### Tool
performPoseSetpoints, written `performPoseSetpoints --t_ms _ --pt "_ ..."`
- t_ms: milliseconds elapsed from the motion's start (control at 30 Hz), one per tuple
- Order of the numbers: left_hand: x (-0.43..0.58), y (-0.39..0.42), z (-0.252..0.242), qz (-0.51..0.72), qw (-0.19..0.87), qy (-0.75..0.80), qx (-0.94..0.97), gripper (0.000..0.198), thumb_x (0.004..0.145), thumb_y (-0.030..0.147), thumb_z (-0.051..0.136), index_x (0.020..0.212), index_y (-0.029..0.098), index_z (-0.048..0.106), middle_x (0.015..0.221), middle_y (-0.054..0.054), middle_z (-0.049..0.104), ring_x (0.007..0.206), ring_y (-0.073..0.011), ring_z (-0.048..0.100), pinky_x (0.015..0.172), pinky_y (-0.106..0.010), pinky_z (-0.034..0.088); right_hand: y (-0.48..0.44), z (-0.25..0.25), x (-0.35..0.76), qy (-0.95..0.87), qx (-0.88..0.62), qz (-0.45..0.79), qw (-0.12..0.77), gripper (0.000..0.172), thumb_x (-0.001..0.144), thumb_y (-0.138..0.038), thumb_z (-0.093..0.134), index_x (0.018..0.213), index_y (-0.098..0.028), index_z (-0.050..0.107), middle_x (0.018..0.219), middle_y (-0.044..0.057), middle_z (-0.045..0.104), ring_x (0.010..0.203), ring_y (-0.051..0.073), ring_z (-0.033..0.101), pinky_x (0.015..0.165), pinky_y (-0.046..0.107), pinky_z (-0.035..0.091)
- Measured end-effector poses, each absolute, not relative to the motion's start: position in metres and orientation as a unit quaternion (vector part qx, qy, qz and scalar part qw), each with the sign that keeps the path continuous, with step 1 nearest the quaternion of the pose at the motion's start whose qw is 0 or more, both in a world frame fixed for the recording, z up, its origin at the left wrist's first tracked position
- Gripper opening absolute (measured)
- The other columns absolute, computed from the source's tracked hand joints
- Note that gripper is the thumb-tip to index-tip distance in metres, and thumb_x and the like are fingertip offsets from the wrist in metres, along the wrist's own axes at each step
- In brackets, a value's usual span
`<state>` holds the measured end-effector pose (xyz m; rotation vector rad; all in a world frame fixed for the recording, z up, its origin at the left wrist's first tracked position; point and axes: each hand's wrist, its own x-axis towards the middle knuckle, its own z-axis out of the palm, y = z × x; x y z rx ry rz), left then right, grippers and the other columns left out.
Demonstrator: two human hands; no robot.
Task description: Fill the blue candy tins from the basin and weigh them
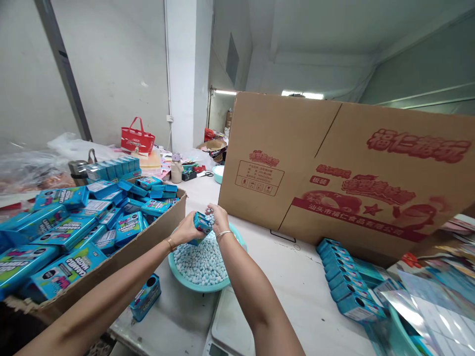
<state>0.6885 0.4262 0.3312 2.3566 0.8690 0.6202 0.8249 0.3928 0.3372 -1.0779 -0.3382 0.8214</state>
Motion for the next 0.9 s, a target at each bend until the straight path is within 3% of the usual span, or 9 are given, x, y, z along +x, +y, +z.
performPoseSetpoints --t_ms 400,533,667,733,800,900 --pt "0.687 0.424 0.328 0.229 0.311 0.281 0.879 0.058 0.058 0.034 0.074 0.106 0.018 0.048 0.097 -0.002 0.064 0.086 -0.0184 0.062 0.070 -0.026 0.048 0.385 0.344 0.813 -0.195 -0.498 0.359 0.765 0.017 0.058 -0.028 0.072 0.062 -0.019 0.058 0.062 0.001 0.063 0.069 0.017 0.063 0.070 0.028 0.049" --pt "0.678 0.427 0.340 0.185 0.290 0.285 0.895 0.052 0.061 0.034 0.071 0.105 0.018 0.047 0.094 -0.002 0.065 0.083 -0.0177 0.063 0.068 -0.025 0.049 0.365 0.343 0.837 -0.199 -0.530 0.356 0.743 0.020 0.066 -0.039 0.065 0.069 -0.020 0.058 0.069 0.002 0.066 0.076 0.018 0.065 0.070 0.030 0.049" --pt "0.672 0.441 0.360 0.087 0.229 0.273 0.930 0.057 0.047 0.035 0.079 0.096 0.020 0.054 0.088 -0.002 0.065 0.082 -0.0234 0.064 0.064 -0.029 0.047 0.319 0.314 0.862 -0.210 -0.610 0.324 0.692 0.019 0.063 -0.036 0.070 0.068 -0.020 0.061 0.071 0.003 0.066 0.081 0.022 0.064 0.073 0.033 0.046" --pt "0.677 0.444 0.363 0.027 0.193 0.264 0.945 0.059 0.035 0.028 0.084 0.087 0.021 0.057 0.085 -0.003 0.065 0.083 -0.0281 0.064 0.066 -0.032 0.047 0.298 0.291 0.863 -0.210 -0.645 0.301 0.670 0.021 0.060 -0.032 0.074 0.074 -0.020 0.066 0.082 0.006 0.070 0.096 0.026 0.062 0.084 0.037 0.045" --pt "0.686 0.441 0.359 -0.021 0.159 0.254 0.954 0.060 0.025 0.018 0.084 0.078 0.021 0.057 0.086 -0.005 0.067 0.088 -0.0330 0.064 0.072 -0.036 0.048 0.286 0.268 0.856 -0.213 -0.676 0.273 0.650 0.031 0.061 -0.032 0.074 0.090 -0.021 0.069 0.106 0.009 0.070 0.116 0.030 0.054 0.099 0.041 0.037" --pt "0.700 0.431 0.345 -0.063 0.122 0.244 0.960 0.060 0.021 0.009 0.082 0.075 0.021 0.057 0.093 -0.009 0.069 0.097 -0.0380 0.062 0.082 -0.042 0.047 0.288 0.239 0.840 -0.253 -0.725 0.212 0.605 0.047 0.069 -0.036 0.070 0.113 -0.020 0.066 0.134 0.013 0.058 0.135 0.031 0.039 0.114 0.042 0.020"
